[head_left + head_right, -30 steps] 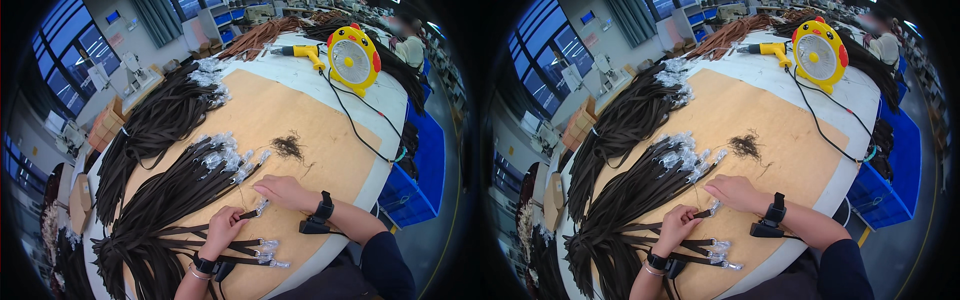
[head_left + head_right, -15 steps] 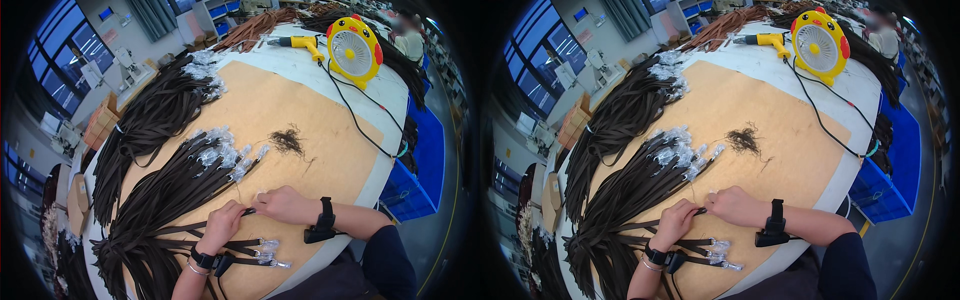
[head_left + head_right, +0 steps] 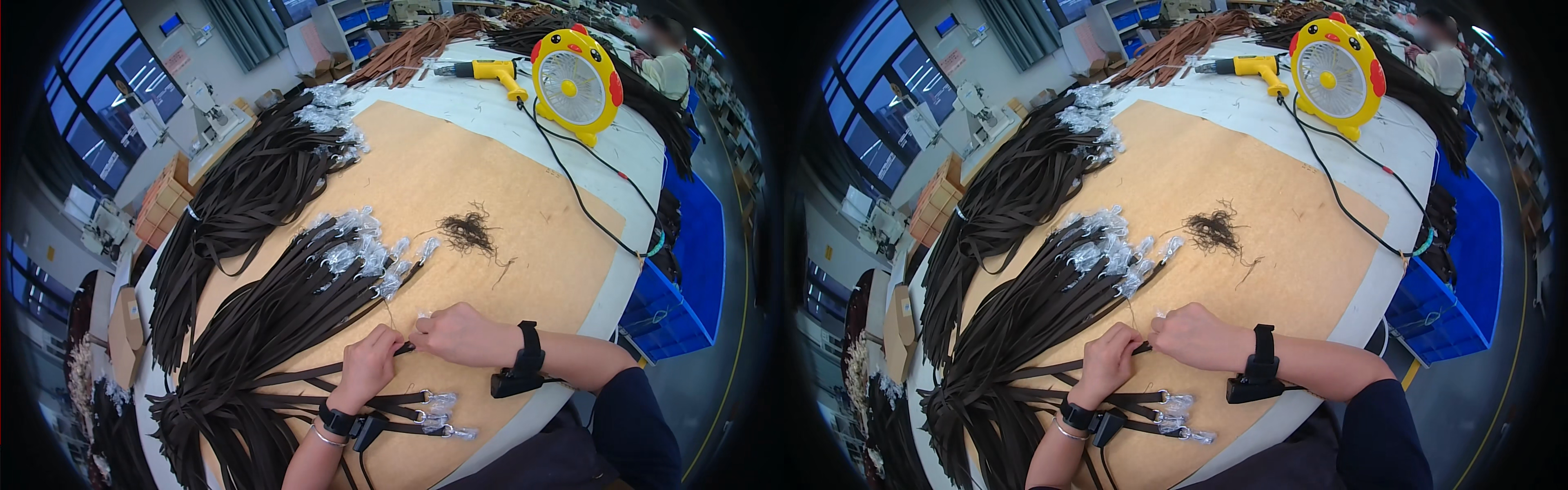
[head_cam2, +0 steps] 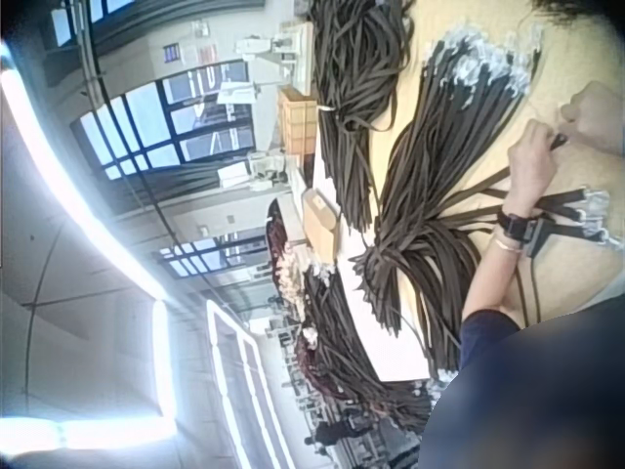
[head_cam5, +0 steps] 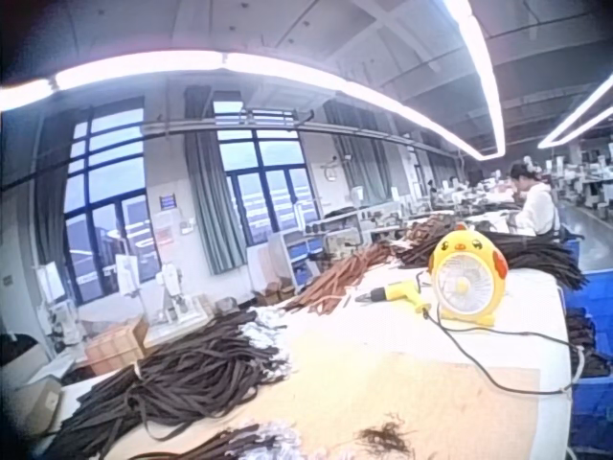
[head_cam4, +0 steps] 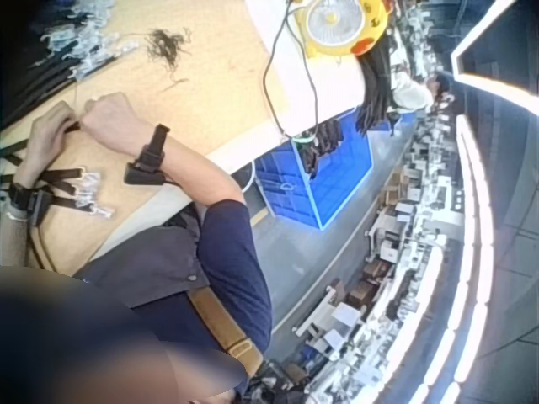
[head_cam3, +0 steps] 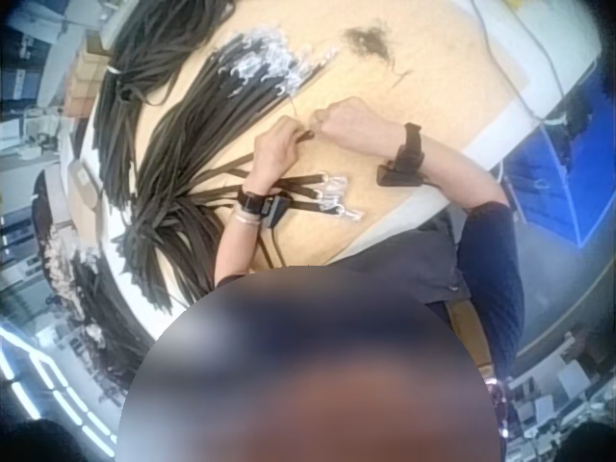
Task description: Trim and attach small metal clips to the ends of long leather straps on a work table.
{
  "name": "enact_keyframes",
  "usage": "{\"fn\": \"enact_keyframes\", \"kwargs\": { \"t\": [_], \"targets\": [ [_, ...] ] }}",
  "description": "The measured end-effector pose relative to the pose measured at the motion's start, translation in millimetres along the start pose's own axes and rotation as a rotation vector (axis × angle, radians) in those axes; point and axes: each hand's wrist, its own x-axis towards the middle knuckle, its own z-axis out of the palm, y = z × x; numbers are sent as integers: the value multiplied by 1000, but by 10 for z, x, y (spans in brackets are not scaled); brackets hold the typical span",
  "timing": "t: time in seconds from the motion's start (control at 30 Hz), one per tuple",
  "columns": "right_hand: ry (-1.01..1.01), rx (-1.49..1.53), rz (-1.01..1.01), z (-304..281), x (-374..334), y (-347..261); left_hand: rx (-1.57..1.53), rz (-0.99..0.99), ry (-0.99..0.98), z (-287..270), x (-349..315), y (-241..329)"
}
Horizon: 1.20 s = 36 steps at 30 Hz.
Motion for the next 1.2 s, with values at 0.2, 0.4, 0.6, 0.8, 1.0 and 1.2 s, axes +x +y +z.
{"fn": "enact_keyframes", "kwargs": {
  "t": [0.2,0.4,0.6,0.8,1.0,1.2],
  "targets": [
    [-76,39,59,26,21,23,-40,-7,-8,-4,9,5],
    [-102,40,60,89,26,44,-68,-16,20,15,-32,-87],
    [-41,91,139,65,-40,27,0,-111,-43,-187,-19,34],
    [-64,50,122,81,-14,-21,70,-11,-192,-184,50,-49],
    [-54,58,111,87,-1,-17,-13,-29,-183,-154,23,-100],
    [-45,54,108,131,-16,-11,-119,-95,-264,-239,55,-57]
  ]
}}
